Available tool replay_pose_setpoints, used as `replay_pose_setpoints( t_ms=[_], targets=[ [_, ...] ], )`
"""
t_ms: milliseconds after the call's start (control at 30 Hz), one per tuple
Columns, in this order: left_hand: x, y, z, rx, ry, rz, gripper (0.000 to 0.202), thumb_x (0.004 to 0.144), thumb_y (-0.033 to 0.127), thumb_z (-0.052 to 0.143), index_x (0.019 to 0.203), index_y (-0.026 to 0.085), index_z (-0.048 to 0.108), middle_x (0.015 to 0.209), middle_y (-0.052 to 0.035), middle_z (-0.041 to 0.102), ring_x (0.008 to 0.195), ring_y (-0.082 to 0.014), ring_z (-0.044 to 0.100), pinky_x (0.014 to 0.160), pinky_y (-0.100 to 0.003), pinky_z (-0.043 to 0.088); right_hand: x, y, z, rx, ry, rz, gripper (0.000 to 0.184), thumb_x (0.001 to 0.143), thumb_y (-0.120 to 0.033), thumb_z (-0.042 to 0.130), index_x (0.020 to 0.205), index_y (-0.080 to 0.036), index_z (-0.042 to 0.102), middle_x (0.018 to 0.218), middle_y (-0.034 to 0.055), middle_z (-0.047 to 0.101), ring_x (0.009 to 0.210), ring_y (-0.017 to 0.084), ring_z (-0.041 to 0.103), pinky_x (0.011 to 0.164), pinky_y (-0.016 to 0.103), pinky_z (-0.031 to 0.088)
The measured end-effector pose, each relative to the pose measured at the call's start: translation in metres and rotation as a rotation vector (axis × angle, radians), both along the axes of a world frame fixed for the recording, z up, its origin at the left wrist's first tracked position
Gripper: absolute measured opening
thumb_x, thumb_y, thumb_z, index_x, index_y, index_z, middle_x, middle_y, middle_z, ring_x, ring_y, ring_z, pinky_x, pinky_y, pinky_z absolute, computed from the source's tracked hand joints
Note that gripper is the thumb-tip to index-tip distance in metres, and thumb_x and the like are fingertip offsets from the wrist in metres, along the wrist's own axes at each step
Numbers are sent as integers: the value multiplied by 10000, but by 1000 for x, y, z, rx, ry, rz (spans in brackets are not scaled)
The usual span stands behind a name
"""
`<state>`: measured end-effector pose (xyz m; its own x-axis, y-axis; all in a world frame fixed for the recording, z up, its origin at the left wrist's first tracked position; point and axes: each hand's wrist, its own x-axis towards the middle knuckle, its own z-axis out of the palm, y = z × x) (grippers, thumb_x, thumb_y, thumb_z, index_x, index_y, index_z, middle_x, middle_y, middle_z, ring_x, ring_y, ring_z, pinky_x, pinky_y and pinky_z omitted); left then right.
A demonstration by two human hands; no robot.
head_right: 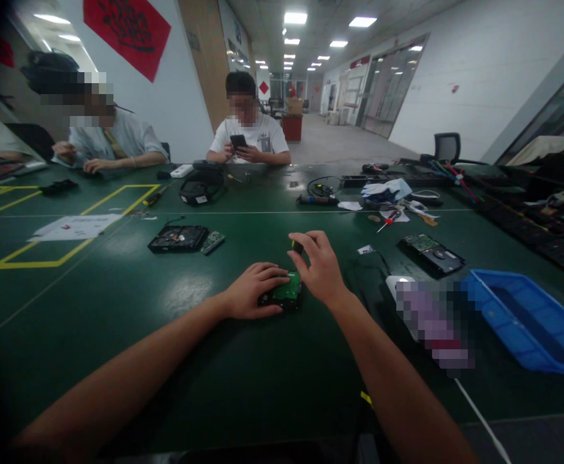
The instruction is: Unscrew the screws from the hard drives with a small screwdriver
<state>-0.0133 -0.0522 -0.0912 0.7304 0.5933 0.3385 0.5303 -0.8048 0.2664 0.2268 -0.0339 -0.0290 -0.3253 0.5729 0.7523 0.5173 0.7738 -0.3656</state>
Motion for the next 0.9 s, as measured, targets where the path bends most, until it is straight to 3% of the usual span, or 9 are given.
replay_pose_setpoints(
  t_ms=[233,467,667,900],
  targets=[
    [-1,0,0,-6,10,2,745,889,675,645,1487,244,537,1505,-113,555,1377,-380,469,1160,-571,358,2,5,-3,-41,0,27,485,995,-199,569,1463,-309,508,1272,97,660,1054,259,681,928,475,596],
    [0,-1,3,-8,9,2,729,893,660,649,1488,255,535,1499,-117,557,1379,-382,472,1150,-580,367,6,0,-1,-5,15,5,421,971,-223,620,1383,-292,564,1244,104,658,1103,274,679,926,472,610],
    [0,0,0,-4,8,5,743,883,663,658,1489,251,531,1502,-107,557,1374,-374,474,1158,-575,357,9,5,-5,-93,34,59,439,985,-189,579,1409,-286,522,1265,94,686,1066,252,709,939,467,602],
    [0,0,1,-12,17,4,747,881,659,662,1502,267,522,1503,-107,553,1386,-382,456,1156,-584,353,9,3,-7,32,-13,-40,419,980,-240,634,1381,-297,528,1186,92,633,990,247,661,876,449,593]
  ],
)
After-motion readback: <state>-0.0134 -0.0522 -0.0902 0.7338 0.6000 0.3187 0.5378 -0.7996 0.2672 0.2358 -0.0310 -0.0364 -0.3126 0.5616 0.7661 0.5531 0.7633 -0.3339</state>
